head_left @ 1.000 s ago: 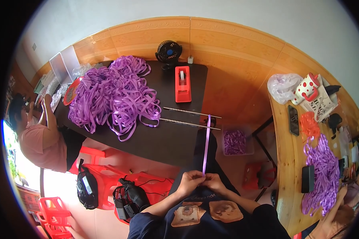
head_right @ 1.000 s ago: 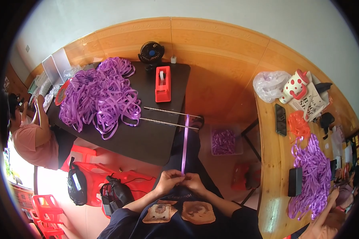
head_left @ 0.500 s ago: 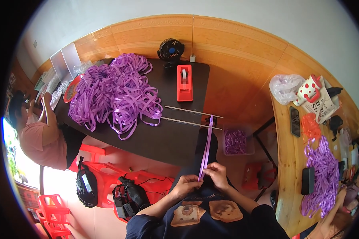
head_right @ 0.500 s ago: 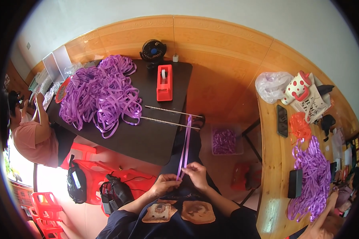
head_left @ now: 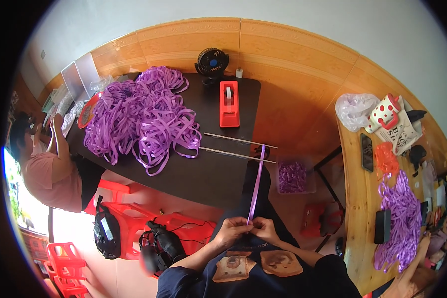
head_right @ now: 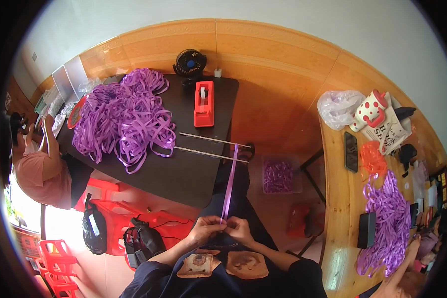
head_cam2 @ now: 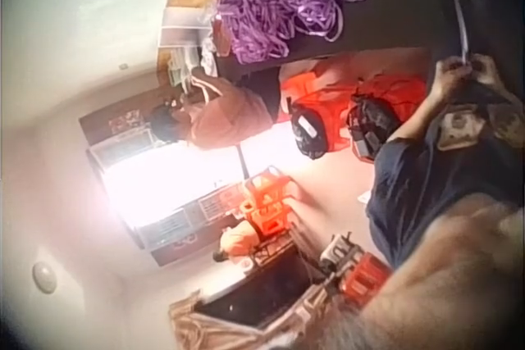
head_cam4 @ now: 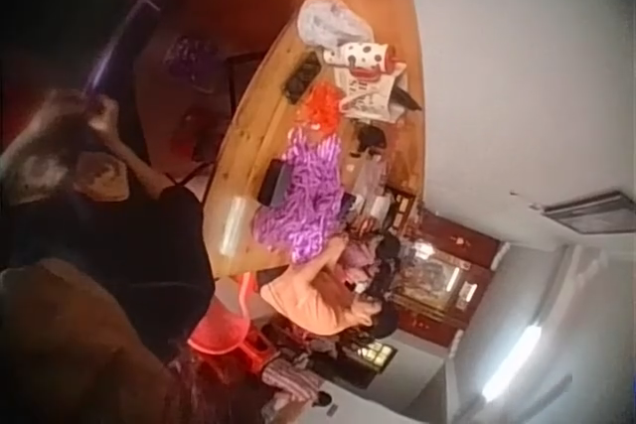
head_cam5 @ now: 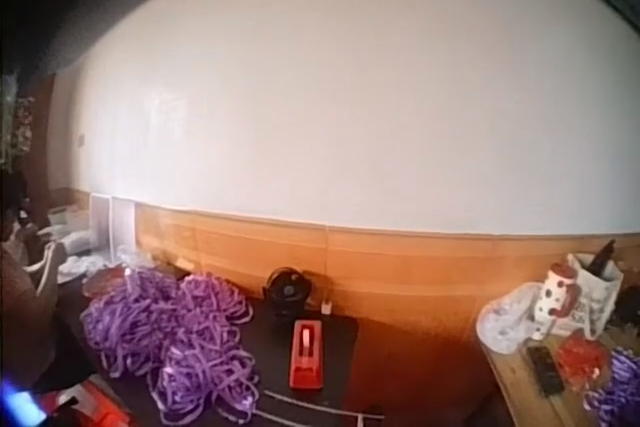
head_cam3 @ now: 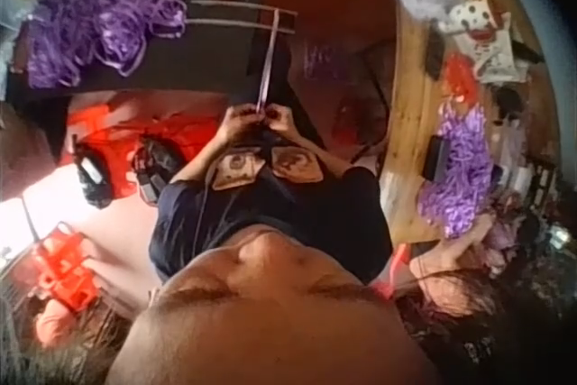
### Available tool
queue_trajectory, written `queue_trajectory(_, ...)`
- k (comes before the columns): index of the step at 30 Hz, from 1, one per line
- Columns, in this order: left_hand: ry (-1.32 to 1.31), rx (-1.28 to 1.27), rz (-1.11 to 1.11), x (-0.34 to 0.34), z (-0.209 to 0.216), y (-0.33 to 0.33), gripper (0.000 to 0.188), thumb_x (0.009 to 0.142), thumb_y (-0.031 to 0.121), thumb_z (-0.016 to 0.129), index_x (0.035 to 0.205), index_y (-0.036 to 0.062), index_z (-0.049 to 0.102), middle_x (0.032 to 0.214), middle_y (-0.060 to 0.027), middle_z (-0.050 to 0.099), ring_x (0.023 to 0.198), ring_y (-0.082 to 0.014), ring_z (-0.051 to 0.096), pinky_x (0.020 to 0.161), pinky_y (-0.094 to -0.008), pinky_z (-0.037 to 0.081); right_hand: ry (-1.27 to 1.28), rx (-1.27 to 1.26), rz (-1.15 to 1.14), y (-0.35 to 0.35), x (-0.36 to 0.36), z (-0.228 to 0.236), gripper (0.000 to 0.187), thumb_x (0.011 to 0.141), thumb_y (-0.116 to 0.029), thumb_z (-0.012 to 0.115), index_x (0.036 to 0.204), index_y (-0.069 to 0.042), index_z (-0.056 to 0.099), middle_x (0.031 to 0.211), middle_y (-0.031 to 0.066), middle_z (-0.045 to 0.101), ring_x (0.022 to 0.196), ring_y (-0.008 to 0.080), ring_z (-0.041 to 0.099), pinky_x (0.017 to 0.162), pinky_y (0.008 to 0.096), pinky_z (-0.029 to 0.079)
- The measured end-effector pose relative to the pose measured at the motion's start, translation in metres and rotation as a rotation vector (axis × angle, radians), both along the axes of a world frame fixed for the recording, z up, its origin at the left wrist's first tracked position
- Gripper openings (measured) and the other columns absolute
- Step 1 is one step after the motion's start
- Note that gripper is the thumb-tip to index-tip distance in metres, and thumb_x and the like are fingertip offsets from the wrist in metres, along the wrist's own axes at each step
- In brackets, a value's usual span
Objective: The recorder uses a metal rod jig to wrap and tie purple ribbons into decorative bows.
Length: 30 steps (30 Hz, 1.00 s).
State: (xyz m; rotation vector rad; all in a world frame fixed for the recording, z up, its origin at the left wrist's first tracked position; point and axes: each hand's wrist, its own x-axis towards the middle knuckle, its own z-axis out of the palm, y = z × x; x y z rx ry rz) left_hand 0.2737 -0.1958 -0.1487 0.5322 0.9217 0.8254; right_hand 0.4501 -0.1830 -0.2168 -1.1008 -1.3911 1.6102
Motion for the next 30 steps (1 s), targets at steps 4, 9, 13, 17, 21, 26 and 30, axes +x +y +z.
queue_trajectory(4, 0.094, 0.067, 0.006, 0.004, -0.002, 0.002, 0.014, 0.083, 0.01, 0.069, 0.094, 0.0029, 0.066, 0.08, -0.0015, 0.065, 0.068, -0.0046, 0.057, 0.055, -0.0167, 0.04, 0.022, -0.02, -0.013, 0.002, 0.0, 0.004, 0.011, 0.075, -0.006, 0.07, 0.077, 0.0, 0.062, 0.067, 0.0022, 0.062, 0.062, 0.0061, 0.054, 0.054, 0.0228, 0.042)
queue_trajectory(9, 0.338, 0.331, 0.023, 0.01, -0.013, 0.0, 0.016, 0.082, 0.006, 0.069, 0.096, -0.0013, 0.064, 0.085, -0.0043, 0.066, 0.077, -0.0086, 0.061, 0.069, -0.0214, 0.048, -0.067, 0.025, -0.016, 0.003, 0.002, -0.007, 0.01, 0.074, -0.005, 0.07, 0.076, 0.0, 0.062, 0.067, 0.0026, 0.062, 0.063, 0.0062, 0.054, 0.055, 0.0224, 0.043)
queue_trajectory(13, 0.37, 0.336, -0.056, 0.005, -0.008, 0.003, 0.019, 0.08, 0.004, 0.069, 0.098, -0.0018, 0.064, 0.086, -0.0052, 0.066, 0.08, -0.0089, 0.061, 0.073, -0.0227, 0.049, -0.009, -0.065, -0.02, 0.004, 0.003, -0.004, 0.01, 0.073, -0.004, 0.07, 0.076, 0.0, 0.062, 0.068, 0.0027, 0.062, 0.063, 0.007, 0.055, 0.056, 0.0225, 0.044)
queue_trajectory(17, 0.253, 0.244, -0.036, 0.0, -0.01, 0.001, 0.018, 0.08, 0.004, 0.069, 0.097, -0.0012, 0.064, 0.086, -0.005, 0.066, 0.08, -0.0087, 0.061, 0.073, -0.0229, 0.049, 0.038, -0.137, -0.039, 0.005, 0.002, -0.003, 0.009, 0.072, -0.002, 0.07, 0.075, 0.0, 0.062, 0.068, 0.0031, 0.062, 0.063, 0.0074, 0.056, 0.056, 0.0226, 0.044)
queue_trajectory(21, 0.364, 0.34, -0.025, 0.0, -0.016, -0.005, 0.015, 0.08, 0.005, 0.069, 0.094, -0.001, 0.064, 0.083, -0.0043, 0.066, 0.078, -0.0083, 0.061, 0.07, -0.0231, 0.049, 0.018, -0.136, -0.004, 0.006, 0.005, -0.003, 0.007, 0.073, -0.001, 0.069, 0.074, 0.0, 0.062, 0.068, 0.0031, 0.062, 0.063, 0.0075, 0.056, 0.056, 0.0222, 0.044)
queue_trajectory(26, 0.627, 0.474, 0.012, 0.004, -0.009, 0.001, 0.017, 0.077, 0.006, 0.071, 0.09, -0.0012, 0.064, 0.082, -0.0099, 0.067, 0.075, -0.0129, 0.065, 0.064, -0.0254, 0.051, 0.102, -0.228, -0.003, 0.006, 0.001, 0.006, 0.009, 0.072, -0.001, 0.07, 0.072, -0.002, 0.061, 0.066, 0.0018, 0.062, 0.06, 0.0071, 0.054, 0.053, 0.0214, 0.042)
queue_trajectory(30, 1.133, 0.712, 0.004, 0.011, 0.011, 0.014, 0.021, 0.071, 0.001, 0.063, 0.092, -0.0022, 0.062, 0.081, -0.0172, 0.066, 0.073, -0.0247, 0.067, 0.061, -0.0317, 0.053, 0.121, -0.303, -0.002, 0.008, 0.002, 0.006, 0.012, 0.072, -0.001, 0.072, 0.07, -0.003, 0.06, 0.063, 0.0013, 0.06, 0.057, 0.0062, 0.052, 0.051, 0.0209, 0.039)
